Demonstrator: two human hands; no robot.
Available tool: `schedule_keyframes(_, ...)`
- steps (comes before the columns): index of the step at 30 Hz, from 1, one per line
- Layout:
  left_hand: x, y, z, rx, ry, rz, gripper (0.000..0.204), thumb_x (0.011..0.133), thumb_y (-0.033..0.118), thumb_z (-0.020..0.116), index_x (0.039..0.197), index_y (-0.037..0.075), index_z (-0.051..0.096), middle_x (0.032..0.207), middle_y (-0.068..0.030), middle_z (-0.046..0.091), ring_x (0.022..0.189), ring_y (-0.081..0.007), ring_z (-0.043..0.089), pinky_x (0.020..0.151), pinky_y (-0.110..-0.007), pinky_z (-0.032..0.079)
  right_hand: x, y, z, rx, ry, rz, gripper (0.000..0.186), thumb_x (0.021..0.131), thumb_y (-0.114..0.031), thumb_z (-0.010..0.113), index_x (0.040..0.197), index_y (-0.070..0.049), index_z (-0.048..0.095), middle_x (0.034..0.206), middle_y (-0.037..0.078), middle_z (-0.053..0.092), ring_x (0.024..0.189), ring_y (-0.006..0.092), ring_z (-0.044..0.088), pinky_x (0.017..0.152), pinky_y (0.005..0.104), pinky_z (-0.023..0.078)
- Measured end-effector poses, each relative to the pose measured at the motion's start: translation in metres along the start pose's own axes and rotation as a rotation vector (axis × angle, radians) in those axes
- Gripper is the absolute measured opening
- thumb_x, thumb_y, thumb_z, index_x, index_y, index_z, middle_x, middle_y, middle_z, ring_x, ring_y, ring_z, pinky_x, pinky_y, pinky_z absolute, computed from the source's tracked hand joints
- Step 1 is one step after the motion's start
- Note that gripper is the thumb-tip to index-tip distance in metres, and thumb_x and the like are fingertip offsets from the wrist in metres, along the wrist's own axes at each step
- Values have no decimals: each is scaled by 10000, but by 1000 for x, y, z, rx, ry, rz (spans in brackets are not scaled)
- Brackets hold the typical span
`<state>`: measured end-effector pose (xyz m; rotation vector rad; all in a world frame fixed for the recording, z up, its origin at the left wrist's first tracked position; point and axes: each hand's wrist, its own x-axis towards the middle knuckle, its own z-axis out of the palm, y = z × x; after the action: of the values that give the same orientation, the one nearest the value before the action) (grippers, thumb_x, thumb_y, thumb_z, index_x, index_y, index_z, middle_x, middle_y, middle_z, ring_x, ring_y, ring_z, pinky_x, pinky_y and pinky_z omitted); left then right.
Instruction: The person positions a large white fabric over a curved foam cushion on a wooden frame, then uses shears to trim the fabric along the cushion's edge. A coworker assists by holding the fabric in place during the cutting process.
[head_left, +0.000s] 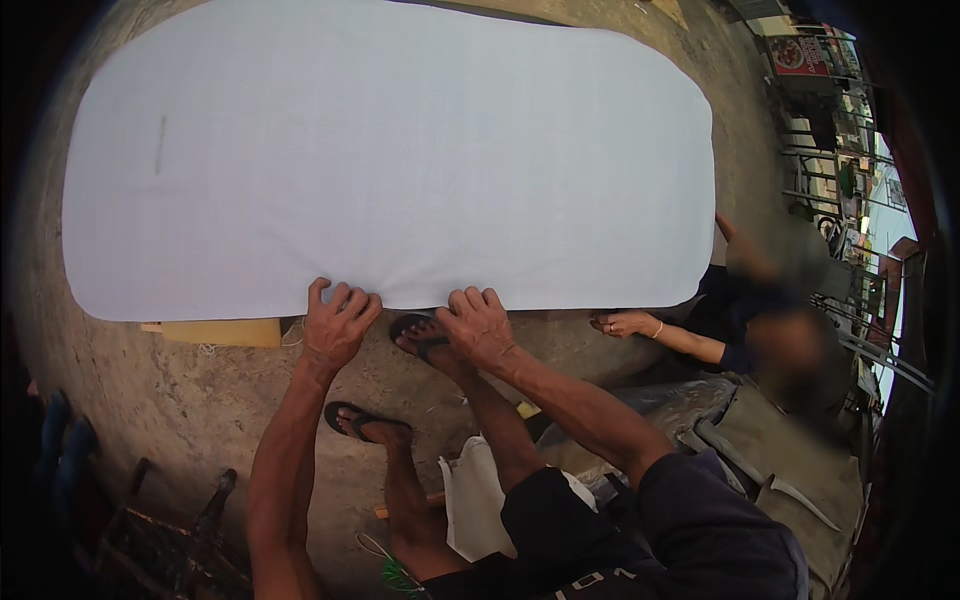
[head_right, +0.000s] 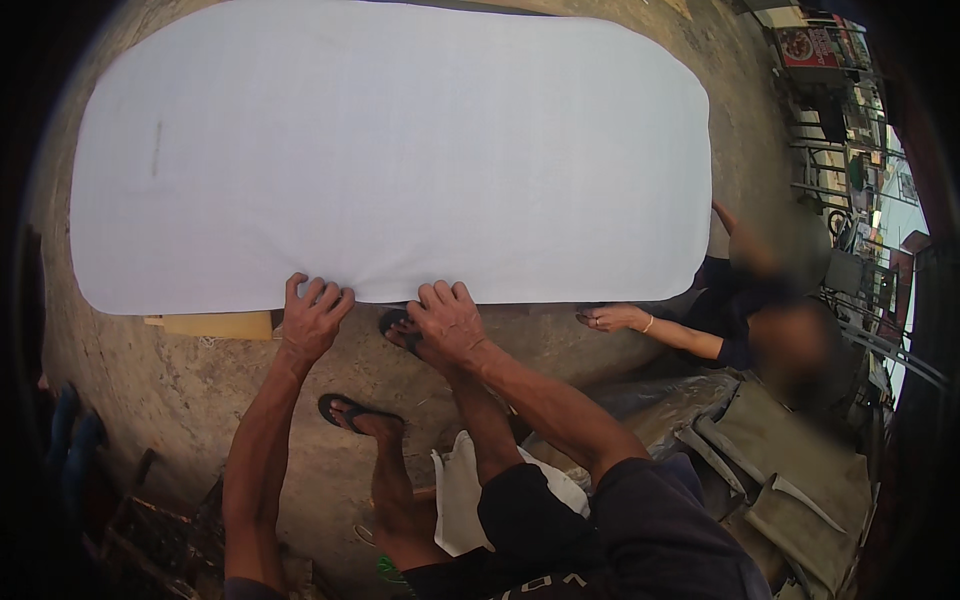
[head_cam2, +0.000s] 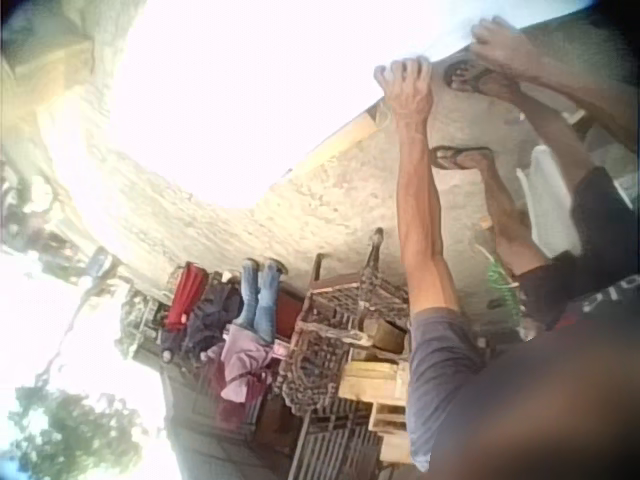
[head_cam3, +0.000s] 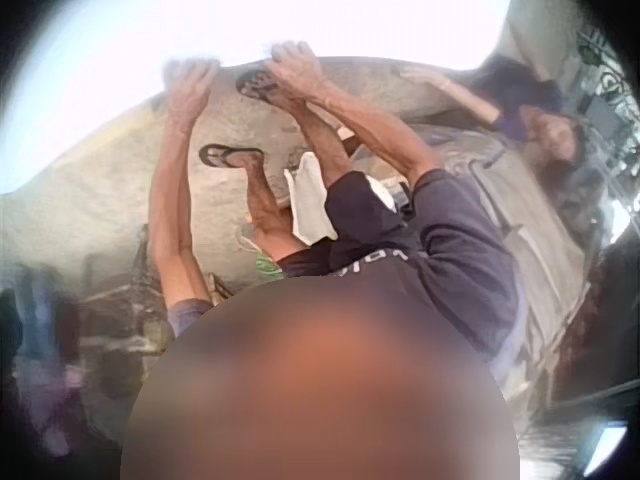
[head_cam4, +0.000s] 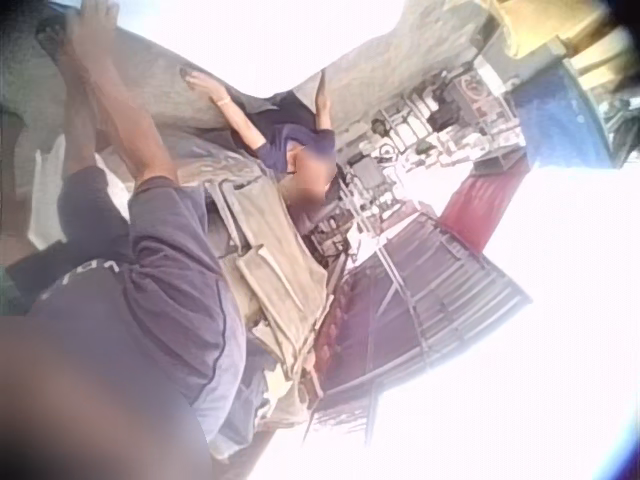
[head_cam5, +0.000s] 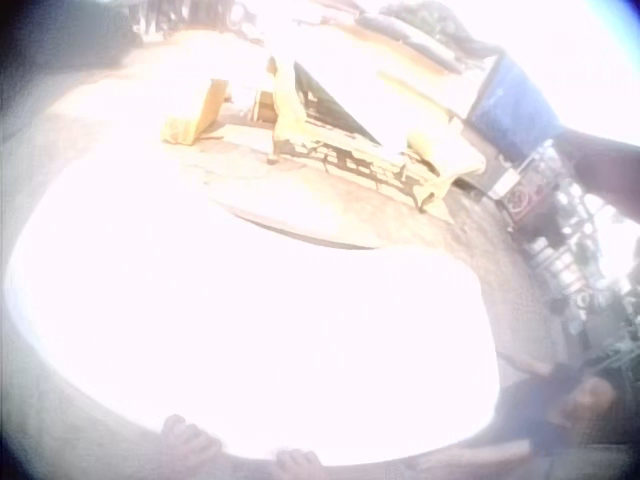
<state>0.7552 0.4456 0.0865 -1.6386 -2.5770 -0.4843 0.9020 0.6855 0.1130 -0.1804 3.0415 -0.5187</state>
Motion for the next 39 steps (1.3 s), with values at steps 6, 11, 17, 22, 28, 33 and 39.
schedule_keyframes(6, 10, 0, -7, 5, -55, 24, 219, 810, 34, 688, 1015, 109, 676, 884, -38, 558, 909, -223, 588, 932, -530, 457, -75, 43, 4, -99, -37, 273, 65, 826, -182, 676, 811, -118, 670, 755, 58, 617, 772, 247, 601, 779, 393, 410)
schedule_keyframes(11, 18, -1, -11, 9, -119, 55, 242, 796, 1, 687, 1020, 94, 677, 894, -47, 559, 921, -234, 585, 937, -515, 439, -167, 116, 1, -203, -263, 579, 248, 942, -231, 536, 810, -114, 710, 768, 121, 722, 794, 272, 721, 861, 432, 466)
schedule_keyframes(17, 26, 10, -15, 21, -211, -1, 199, 813, 14, 681, 1004, 70, 669, 902, -65, 573, 941, -259, 582, 958, -504, 412, -226, 212, -26, -219, -328, 667, 272, 941, -229, 556, 752, -106, 708, 771, 150, 722, 699, 328, 719, 768, 523, 533)
schedule_keyframes(22, 32, 18, -15, 52, -320, -71, 145, 849, 52, 643, 992, 62, 664, 915, -92, 592, 950, -300, 580, 954, -484, 408, -246, 230, -54, -141, -146, 518, 227, 884, -228, 584, 789, -81, 729, 875, 131, 717, 923, 312, 693, 888, 494, 498)
schedule_keyframes(28, 36, 19, -16, 135, -479, -98, 75, 890, 94, 584, 923, 52, 637, 906, -120, 597, 927, -333, 576, 912, -479, 418, -281, 225, -81, -60, -37, 249, 189, 865, -234, 616, 786, -102, 725, 1057, 44, 676, 1153, 254, 612, 1054, 476, 434)
schedule_keyframes(33, 44, 20, -21, 187, -604, -138, 60, 885, 97, 575, 872, 52, 612, 887, -124, 589, 907, -353, 573, 896, -486, 424, -307, 274, -53, 50, -190, 317, 178, 876, -202, 606, 890, -89, 743, 1177, 53, 702, 1212, 234, 618, 1151, 472, 407)
schedule_keyframes(39, 53, 27, -19, 190, -595, -116, 94, 861, 137, 588, 817, 54, 586, 839, -129, 580, 853, -367, 562, 800, -484, 422, -338, 333, -50, -197, 3, 201, 218, 879, -184, 589, 957, -97, 774, 1148, 37, 744, 1279, 230, 591, 1158, 442, 398)
